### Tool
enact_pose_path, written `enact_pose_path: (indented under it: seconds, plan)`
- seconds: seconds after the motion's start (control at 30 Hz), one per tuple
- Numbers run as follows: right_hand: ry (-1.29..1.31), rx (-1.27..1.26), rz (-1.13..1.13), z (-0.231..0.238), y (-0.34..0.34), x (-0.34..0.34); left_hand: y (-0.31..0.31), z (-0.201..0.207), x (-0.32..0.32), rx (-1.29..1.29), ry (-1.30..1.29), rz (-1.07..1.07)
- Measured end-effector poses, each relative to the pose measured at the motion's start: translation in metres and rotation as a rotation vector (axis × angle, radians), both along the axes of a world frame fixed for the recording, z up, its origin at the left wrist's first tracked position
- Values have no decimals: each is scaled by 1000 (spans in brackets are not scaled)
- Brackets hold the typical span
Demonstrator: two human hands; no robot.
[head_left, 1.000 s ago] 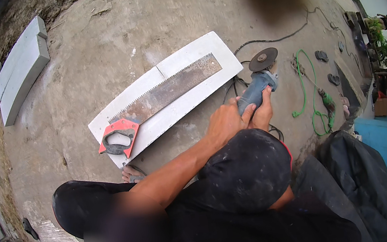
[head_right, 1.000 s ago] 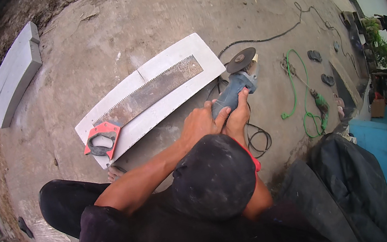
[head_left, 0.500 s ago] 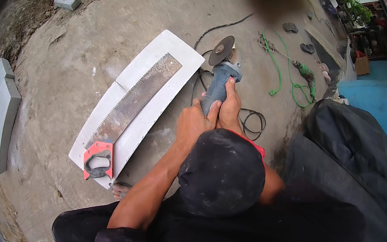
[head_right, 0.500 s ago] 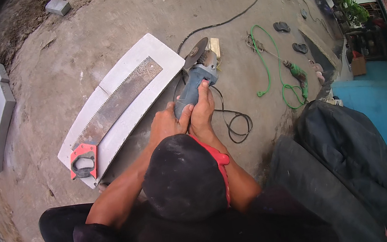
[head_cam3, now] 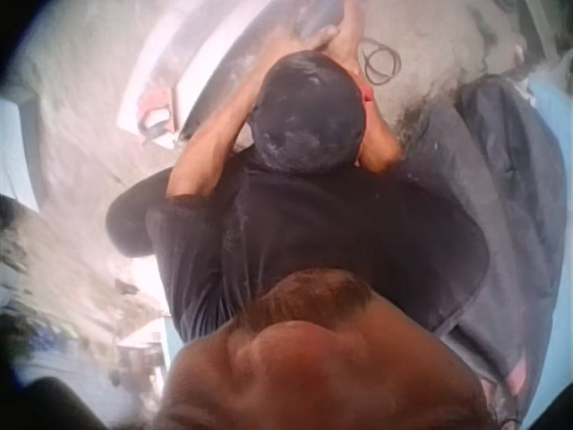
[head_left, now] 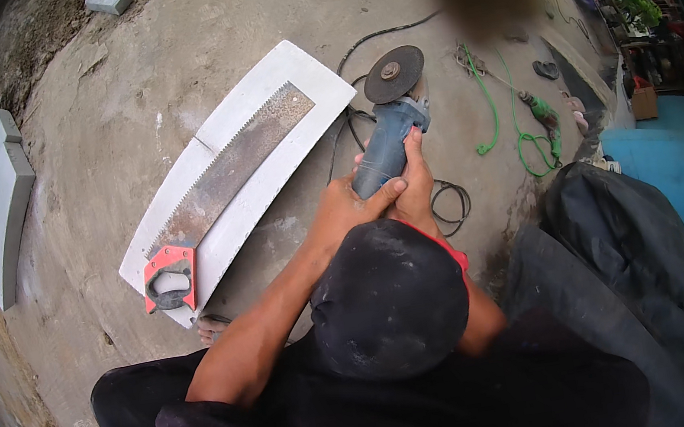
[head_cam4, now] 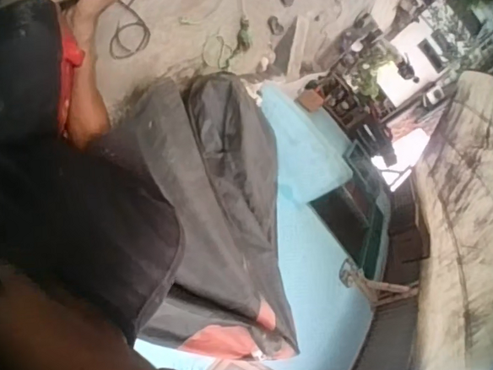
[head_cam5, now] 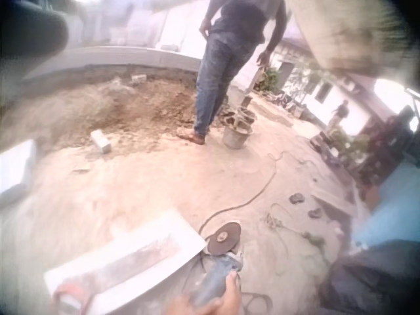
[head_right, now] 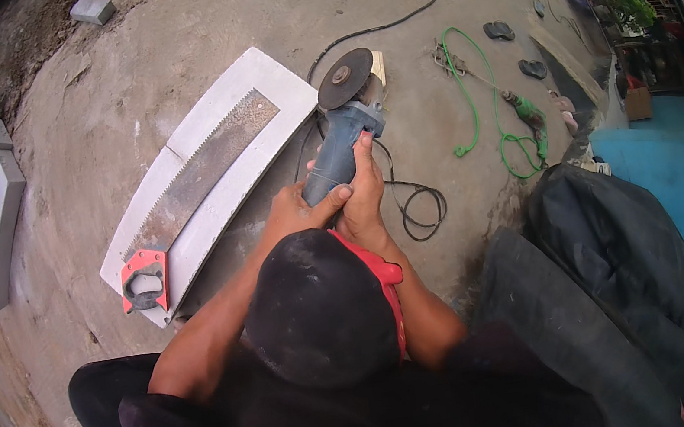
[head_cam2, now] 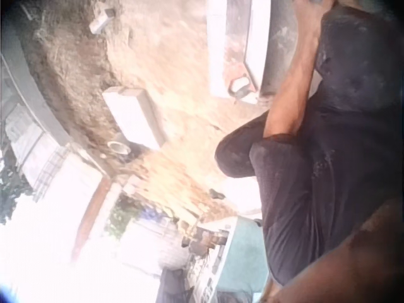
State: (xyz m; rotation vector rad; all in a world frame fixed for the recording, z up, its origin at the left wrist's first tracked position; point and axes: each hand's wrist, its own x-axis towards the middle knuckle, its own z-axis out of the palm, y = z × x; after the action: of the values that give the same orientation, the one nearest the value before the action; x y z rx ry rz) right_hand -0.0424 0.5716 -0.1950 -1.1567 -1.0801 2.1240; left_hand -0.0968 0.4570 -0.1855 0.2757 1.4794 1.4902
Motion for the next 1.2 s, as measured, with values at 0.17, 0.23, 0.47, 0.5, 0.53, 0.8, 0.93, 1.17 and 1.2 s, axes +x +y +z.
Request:
enact_pose_path:
  seconds: [0.17, 0.23, 0.47, 0.5, 0.53, 0.8, 0.93, 1.17, 1.2]
  plan:
    - [-77, -26, 113, -3, 8, 2, 3, 6, 0, -148, -54, -73]
    - [-85, -69, 109, -3, 8, -7, 5, -15, 8, -89, -48, 10]
    - [58, 110, 135, 2, 1, 8, 0, 7, -3, -166, 75, -29]
    - [32, 94, 139, 2, 1, 5, -1, -6, 2, -112, 55, -1]
    - [-3, 42, 119, 4, 5, 8, 3, -2, 4, -134, 38, -26]
    - [152, -110, 152, -4, 10, 12, 6, -16, 3, -101, 94, -81]
    - [392, -220, 164, -18, 28, 27, 8, -14, -6, -72, 37, -320]
    - [130, 162, 284, 1, 42, 29, -116, -42, -142, -593, 766, -631]
    - [118, 187, 286, 2, 50, 30, -162, -43, -169, -729, 872, -627]
